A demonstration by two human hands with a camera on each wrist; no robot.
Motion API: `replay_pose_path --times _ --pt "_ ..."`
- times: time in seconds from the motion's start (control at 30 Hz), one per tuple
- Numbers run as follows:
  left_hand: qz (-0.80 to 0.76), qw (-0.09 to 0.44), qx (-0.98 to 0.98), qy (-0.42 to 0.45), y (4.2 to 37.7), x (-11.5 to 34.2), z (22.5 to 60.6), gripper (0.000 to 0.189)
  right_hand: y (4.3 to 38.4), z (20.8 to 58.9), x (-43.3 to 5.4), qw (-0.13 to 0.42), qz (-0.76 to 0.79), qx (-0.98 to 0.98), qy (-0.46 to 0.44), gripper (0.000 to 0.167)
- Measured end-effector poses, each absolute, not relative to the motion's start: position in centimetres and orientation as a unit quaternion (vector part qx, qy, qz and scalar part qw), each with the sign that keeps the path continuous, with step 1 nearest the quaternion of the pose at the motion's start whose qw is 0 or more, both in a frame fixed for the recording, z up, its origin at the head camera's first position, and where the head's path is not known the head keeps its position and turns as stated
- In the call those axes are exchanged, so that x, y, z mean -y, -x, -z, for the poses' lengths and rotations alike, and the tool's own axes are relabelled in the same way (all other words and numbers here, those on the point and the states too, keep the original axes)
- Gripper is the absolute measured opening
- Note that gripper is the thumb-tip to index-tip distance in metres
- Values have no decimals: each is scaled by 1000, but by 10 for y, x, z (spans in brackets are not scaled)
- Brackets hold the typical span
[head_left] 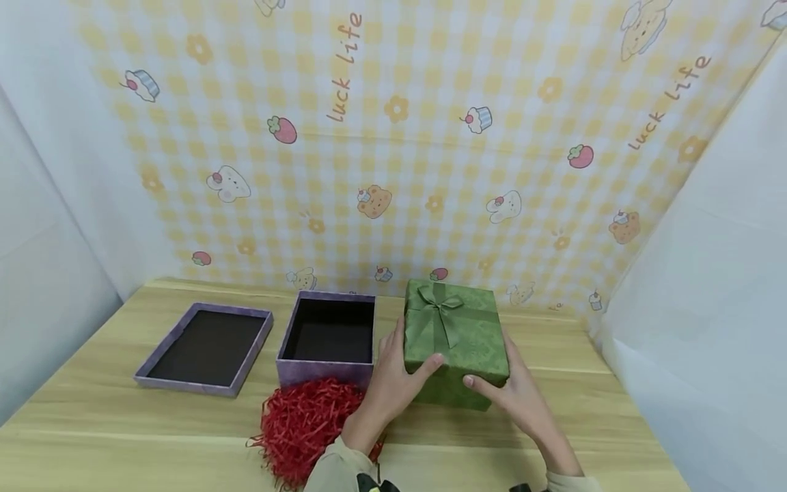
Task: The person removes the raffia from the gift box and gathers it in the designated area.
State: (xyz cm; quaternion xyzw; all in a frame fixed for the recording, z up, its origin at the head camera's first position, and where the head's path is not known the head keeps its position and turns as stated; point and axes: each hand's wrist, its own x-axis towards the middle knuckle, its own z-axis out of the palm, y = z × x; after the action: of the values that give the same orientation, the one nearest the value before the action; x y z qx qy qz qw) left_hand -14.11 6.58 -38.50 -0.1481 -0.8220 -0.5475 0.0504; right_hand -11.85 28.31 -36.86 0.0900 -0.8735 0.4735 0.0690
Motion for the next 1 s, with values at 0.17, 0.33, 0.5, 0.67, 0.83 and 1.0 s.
replay_pose_path --times 0.17,0.33,0.5,0.67,0.83,1.0 --pt "558 57 814 149 141 -59 383 92 118 368 -277 59 -472 875 -93 95" --pt "562 41 810 161 142 -54 382 92 117 365 -275 61 -473 874 -97 94" --pt "566 20 810 150 139 -54 382 96 112 364 -276 58 -471 874 -105 93" --pt "581 -6 802 135 138 -53 381 97 110 365 -274 59 -467 876 -105 92" --pt "598 0 791 130 144 -52 376 95 114 362 -273 56 -459 879 -114 89" --pt "605 -15 786 128 145 -56 376 95 114 361 -277 45 -447 888 -101 91"
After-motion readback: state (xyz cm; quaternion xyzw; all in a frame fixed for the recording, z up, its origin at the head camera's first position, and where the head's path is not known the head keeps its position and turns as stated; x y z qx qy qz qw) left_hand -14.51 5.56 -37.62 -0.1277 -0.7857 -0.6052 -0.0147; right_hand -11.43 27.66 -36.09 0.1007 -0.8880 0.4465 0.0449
